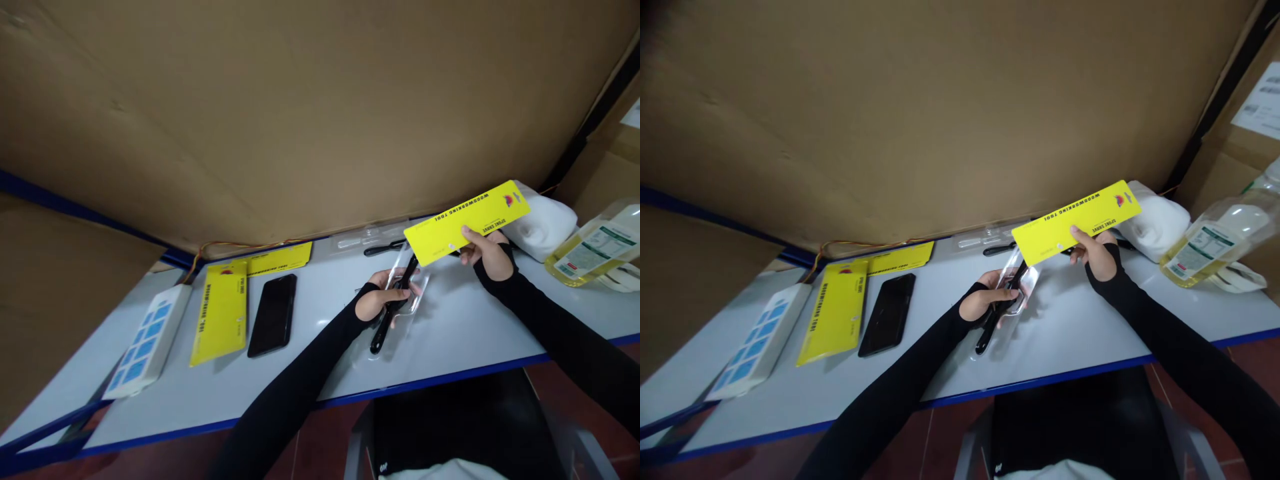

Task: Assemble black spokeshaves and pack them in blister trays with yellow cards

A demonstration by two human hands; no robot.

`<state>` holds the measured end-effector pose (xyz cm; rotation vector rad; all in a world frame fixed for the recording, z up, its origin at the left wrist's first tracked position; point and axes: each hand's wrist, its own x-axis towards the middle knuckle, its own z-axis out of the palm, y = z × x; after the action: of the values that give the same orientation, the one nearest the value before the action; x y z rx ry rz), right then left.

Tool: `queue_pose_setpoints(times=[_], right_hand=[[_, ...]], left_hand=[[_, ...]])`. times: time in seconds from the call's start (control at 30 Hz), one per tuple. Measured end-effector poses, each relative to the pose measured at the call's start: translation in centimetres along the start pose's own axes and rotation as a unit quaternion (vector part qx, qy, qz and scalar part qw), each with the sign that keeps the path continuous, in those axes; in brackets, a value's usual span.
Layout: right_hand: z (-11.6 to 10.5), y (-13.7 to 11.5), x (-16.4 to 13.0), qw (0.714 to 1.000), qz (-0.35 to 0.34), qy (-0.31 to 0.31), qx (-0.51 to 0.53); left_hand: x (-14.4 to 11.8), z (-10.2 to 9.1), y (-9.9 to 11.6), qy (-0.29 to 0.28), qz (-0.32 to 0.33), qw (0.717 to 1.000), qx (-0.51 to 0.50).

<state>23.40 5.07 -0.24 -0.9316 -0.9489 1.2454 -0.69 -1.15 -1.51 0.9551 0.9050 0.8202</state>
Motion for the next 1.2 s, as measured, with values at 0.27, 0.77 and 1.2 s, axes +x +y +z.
queue_pose_setpoints(times=[0.27,0.77,1.2], right_hand=[[0.3,-0.3,-1.0,1.0,-0.002,0.01,0.001],[1.7,0.5,-5.0,0.995,0.076,-0.067,-0.018],[2.5,2.2,-4.2,0.993,0.107,-0.001,0.05]], left_hand=[[1.3,-0.3,-1.3,0.197,0.103,0.97,-0.101],[2.9,-4.7,1.1,0.43,0.301,0.815,-0.244],[2.5,-3.4,0.6,0.354,0.329,0.835,-0.262]])
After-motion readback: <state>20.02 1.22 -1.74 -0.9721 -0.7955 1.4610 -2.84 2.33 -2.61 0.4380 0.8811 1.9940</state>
